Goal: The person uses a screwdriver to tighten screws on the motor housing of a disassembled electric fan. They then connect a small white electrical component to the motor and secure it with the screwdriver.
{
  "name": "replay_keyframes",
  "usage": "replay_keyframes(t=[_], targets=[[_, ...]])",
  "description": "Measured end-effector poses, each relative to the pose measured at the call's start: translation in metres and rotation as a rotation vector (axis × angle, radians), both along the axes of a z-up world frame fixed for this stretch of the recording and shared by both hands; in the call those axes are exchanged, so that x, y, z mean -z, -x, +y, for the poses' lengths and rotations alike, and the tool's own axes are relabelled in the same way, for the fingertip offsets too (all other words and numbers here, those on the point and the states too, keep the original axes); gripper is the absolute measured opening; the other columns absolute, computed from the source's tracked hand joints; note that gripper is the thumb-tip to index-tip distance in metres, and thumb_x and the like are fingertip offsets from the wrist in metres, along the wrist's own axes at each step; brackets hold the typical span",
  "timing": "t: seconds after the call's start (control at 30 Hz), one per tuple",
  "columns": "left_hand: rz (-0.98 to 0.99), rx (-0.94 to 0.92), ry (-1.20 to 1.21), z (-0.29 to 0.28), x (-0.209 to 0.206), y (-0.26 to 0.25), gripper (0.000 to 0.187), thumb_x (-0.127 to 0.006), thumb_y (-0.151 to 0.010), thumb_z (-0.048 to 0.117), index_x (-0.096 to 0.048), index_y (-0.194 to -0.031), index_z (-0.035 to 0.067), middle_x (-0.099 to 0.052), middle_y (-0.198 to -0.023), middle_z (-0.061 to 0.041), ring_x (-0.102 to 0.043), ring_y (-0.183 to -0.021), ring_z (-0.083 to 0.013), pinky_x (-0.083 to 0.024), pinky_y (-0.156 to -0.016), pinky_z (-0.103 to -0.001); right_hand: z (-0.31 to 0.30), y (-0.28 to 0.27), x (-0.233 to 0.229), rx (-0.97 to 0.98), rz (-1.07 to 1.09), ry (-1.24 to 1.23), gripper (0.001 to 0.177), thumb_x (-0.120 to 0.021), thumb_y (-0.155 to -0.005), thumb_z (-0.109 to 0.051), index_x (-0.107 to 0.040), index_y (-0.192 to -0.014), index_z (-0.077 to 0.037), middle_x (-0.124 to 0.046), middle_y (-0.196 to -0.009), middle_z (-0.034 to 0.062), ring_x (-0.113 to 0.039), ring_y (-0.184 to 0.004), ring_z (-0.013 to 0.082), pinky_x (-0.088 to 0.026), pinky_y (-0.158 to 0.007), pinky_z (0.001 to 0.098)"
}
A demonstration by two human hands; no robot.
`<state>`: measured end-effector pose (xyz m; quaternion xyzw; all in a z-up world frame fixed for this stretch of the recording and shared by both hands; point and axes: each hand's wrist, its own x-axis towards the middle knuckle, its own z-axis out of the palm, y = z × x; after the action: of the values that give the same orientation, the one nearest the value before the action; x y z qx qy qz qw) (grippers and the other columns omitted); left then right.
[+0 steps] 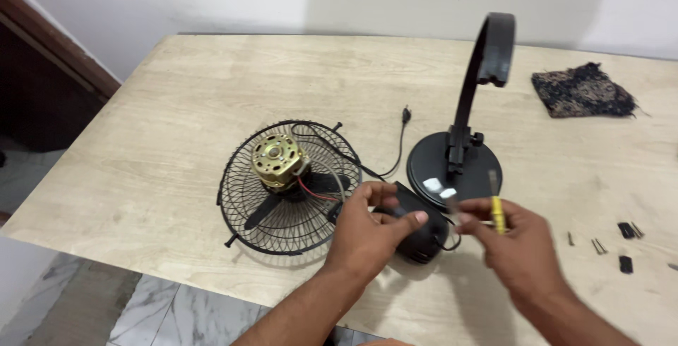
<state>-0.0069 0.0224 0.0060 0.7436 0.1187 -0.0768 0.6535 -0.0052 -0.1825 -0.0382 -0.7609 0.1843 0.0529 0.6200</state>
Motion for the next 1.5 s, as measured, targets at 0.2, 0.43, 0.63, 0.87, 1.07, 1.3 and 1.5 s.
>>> replay_keyframes(t=[0.2, 0.43, 0.63, 0.87, 1.07, 1.3, 1.5], targets=[[-0.126, 0.064, -0.075, 0.026, -0.006, 0.008, 0.046, -0.081, -0.078, 0.018, -0.073, -0.122, 0.004, -0.079, -0.097, -0.007, -0.073, -0.09, -0.0105, -0.06, -0.075, -0.027, 0.073, 0.005, -0.031, -0.132, 0.108, -0.172, 0.022, -0.08, -0.084, -0.018, -0.079, -0.1, -0.002, -0.078, -0.074, 0.0079, -0.049, -0.05, 0.0074, -0.03, -0.043, 0.0241], [0.029, 0.058, 0.075, 0.033, 0.002, 0.01, 0.04, -0.075, -0.084, 0.011, -0.067, -0.123, 0.004, -0.079, -0.094, -0.005, -0.073, -0.085, -0.0111, -0.058, -0.074, -0.026, 0.081, 0.015, -0.036, -0.108, 0.19, -0.212, 0.02, -0.079, -0.083, -0.015, -0.079, -0.099, -0.004, -0.079, -0.08, 0.0077, -0.068, -0.064, 0.0068, -0.03, -0.045, 0.0243], [0.113, 0.091, 0.088, 0.012, -0.006, 0.006, 0.042, -0.076, -0.086, 0.013, -0.064, -0.125, 0.005, -0.078, -0.094, -0.005, -0.071, -0.086, -0.0095, -0.056, -0.079, -0.025, 0.026, 0.02, -0.007, 0.094, 0.132, -0.097, 0.02, -0.072, -0.092, -0.019, -0.076, -0.106, -0.006, -0.08, -0.085, 0.01, -0.071, -0.074, 0.0119, -0.035, -0.046, 0.0261], [0.124, 0.129, 0.112, -0.003, -0.01, 0.006, 0.039, -0.076, -0.085, 0.008, -0.065, -0.122, 0.003, -0.077, -0.094, -0.004, -0.072, -0.087, -0.008, -0.058, -0.084, -0.024, -0.078, 0.021, 0.053, 0.553, 0.262, 0.298, 0.017, -0.079, -0.091, -0.009, -0.076, -0.107, -0.004, -0.078, -0.097, 0.0093, -0.075, -0.084, 0.0172, -0.05, -0.057, 0.0282], [0.063, 0.139, 0.121, -0.012, -0.007, 0.004, 0.039, -0.077, -0.084, 0.008, -0.066, -0.121, 0.002, -0.077, -0.094, -0.005, -0.073, -0.086, -0.0086, -0.058, -0.083, -0.025, -0.107, 0.01, 0.097, 0.599, 0.3, 0.488, 0.025, -0.087, -0.085, -0.019, -0.08, -0.107, -0.009, -0.078, -0.084, 0.0066, -0.071, -0.073, 0.0166, -0.052, -0.063, 0.0324], [0.047, 0.091, 0.102, -0.019, -0.01, 0.002, 0.04, -0.078, -0.083, 0.008, -0.066, -0.12, 0.001, -0.077, -0.095, -0.004, -0.074, -0.09, -0.0091, -0.059, -0.086, -0.024, -0.121, 0.002, 0.132, 0.589, 0.25, 0.676, 0.027, -0.093, -0.08, -0.026, -0.083, -0.103, -0.015, -0.077, -0.086, 0.0052, -0.07, -0.073, 0.0194, -0.054, -0.067, 0.0363], [0.124, 0.023, 0.037, -0.015, -0.011, 0.01, 0.041, -0.078, -0.083, 0.01, -0.066, -0.122, 0.004, -0.075, -0.095, -0.003, -0.072, -0.091, -0.0092, -0.058, -0.085, -0.024, -0.129, -0.005, 0.145, 0.51, 0.286, 0.758, 0.016, -0.088, -0.088, -0.029, -0.084, -0.1, -0.018, -0.078, -0.087, 0.0053, -0.071, -0.073, 0.0217, -0.056, -0.065, 0.0397]])
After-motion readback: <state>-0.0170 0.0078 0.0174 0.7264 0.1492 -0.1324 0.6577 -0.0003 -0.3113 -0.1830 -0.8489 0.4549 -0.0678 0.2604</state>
